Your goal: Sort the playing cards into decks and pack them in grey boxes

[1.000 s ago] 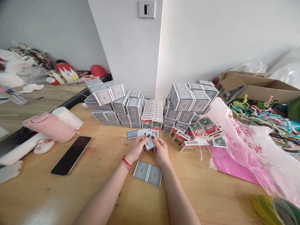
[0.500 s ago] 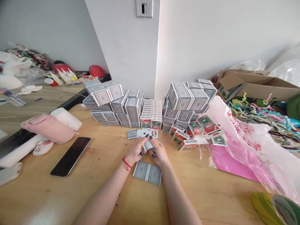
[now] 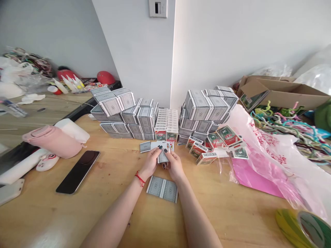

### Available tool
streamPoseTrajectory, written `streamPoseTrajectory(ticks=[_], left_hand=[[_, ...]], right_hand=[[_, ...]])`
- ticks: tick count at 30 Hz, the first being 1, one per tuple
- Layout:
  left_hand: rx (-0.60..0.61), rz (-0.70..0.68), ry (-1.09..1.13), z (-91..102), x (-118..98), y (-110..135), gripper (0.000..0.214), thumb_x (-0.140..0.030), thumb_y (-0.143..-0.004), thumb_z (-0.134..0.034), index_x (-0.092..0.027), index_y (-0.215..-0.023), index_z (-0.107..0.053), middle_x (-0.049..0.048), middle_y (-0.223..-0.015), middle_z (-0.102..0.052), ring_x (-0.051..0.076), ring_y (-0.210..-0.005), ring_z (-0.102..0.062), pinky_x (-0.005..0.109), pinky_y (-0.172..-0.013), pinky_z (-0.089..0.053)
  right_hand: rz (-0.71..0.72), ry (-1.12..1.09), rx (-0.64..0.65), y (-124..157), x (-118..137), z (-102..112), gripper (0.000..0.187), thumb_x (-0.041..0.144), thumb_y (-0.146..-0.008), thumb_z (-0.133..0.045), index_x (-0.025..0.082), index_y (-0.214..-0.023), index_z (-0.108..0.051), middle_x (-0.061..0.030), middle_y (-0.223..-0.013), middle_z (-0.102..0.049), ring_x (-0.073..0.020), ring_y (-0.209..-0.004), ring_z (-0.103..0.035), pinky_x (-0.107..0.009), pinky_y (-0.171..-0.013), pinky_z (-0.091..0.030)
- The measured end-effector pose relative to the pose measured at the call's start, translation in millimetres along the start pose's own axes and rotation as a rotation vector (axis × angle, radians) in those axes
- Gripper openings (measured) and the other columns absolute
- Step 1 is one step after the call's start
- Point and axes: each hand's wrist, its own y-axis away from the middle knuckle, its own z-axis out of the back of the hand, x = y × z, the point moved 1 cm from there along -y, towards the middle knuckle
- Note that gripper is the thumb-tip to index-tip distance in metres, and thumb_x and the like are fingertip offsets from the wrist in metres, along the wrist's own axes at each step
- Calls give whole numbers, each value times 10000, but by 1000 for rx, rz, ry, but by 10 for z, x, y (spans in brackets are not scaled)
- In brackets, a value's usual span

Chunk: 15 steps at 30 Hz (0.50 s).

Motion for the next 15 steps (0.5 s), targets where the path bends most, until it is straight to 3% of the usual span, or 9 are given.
streamPoseTrajectory(ticks=[4, 7, 10, 15], left_hand=[[61, 39, -94, 24, -19, 11, 279, -381, -703, -580, -129, -599, -519, -20, -568, -496, 86, -525, -426, 207, -507, -317], [56, 64, -127, 15, -24, 11, 324, -415, -711, -563, -136, -564, -491, -32, -513, -450, 73, -466, -375, 206, -466, -277], [10, 17, -158, -17, -58, 27, 351, -427, -718, -555, -144, -532, -462, -46, -475, -396, 65, -443, -338, 207, -452, -253], [55, -4, -199, -89, -121, 82, 255, -378, -681, -609, -149, -608, -525, -37, -507, -437, 78, -476, -384, 204, -466, -289]], right_hand=[[-59, 17, 10, 8, 10, 15, 250, 378, -650, -663, 178, -745, -548, 35, -553, -540, -84, -404, -445, -204, -353, -339], [-67, 31, 2, -4, -14, 34, 271, 420, -684, -615, 184, -639, -491, 62, -431, -440, -65, -325, -343, -199, -314, -269], [-5, 63, -46, -32, -44, 39, 300, 451, -701, -585, 199, -617, -444, 84, -386, -373, -55, -298, -275, -192, -299, -220], [142, 107, -207, -58, -48, 59, 288, 434, -659, -631, 224, -722, -444, 87, -496, -476, -69, -367, -397, -184, -348, -326]])
